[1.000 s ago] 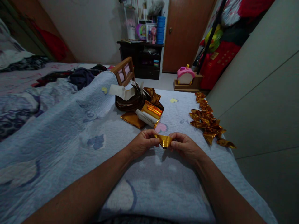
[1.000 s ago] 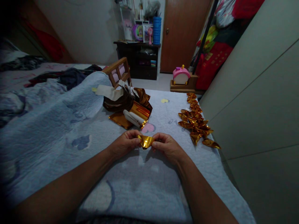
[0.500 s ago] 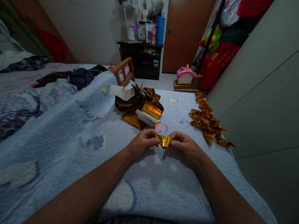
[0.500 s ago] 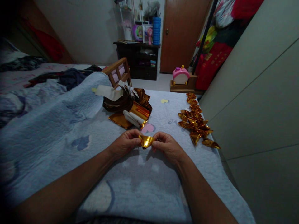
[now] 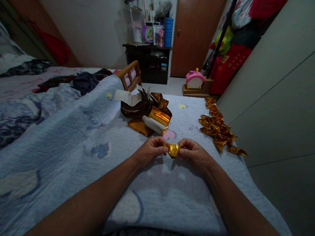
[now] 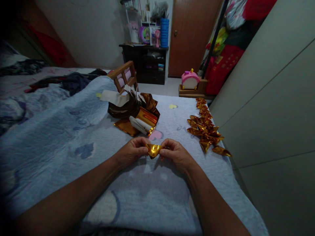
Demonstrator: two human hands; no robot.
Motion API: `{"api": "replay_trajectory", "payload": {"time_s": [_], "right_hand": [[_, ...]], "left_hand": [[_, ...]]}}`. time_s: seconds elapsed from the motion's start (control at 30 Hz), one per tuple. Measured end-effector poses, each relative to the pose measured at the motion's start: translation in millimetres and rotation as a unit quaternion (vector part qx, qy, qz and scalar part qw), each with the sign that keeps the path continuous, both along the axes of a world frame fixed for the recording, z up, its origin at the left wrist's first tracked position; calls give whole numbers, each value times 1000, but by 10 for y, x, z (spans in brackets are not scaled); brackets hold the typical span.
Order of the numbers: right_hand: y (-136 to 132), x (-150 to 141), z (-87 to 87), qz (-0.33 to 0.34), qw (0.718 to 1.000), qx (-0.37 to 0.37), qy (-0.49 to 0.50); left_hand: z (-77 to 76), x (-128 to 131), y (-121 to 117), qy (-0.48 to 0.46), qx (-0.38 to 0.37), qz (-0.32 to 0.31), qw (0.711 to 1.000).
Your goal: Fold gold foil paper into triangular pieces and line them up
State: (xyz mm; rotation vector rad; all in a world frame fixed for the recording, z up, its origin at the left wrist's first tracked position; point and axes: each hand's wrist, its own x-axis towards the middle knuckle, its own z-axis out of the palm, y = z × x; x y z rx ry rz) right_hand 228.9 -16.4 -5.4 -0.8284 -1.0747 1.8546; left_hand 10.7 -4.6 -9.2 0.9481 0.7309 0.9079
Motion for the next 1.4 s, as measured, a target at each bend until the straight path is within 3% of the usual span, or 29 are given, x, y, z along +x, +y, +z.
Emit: {"api": "replay_trajectory", "payload": {"time_s": [0.43, 0.57, 0.73, 0.83, 1.0, 1.4], "right_hand": [[8, 7, 24, -6, 1000, 15, -25], [10, 10, 36, -25, 999, -4, -42], [13, -7, 39, -66, 995, 0, -72], [17, -10, 58, -74, 992, 25, -95], [29, 4, 78, -74, 986, 62, -137], [22, -23, 122, -93, 980, 51, -168]], "left_hand": [[43, -11, 7, 17, 28, 9, 999], [39, -12, 16, 45, 99, 7, 994], [54, -12, -10, 165, 281, 25, 945], [87, -10, -39, 225, 348, 29, 910], [113, -8, -55, 250, 382, 39, 889], [117, 2, -74, 273, 409, 47, 870]]}}
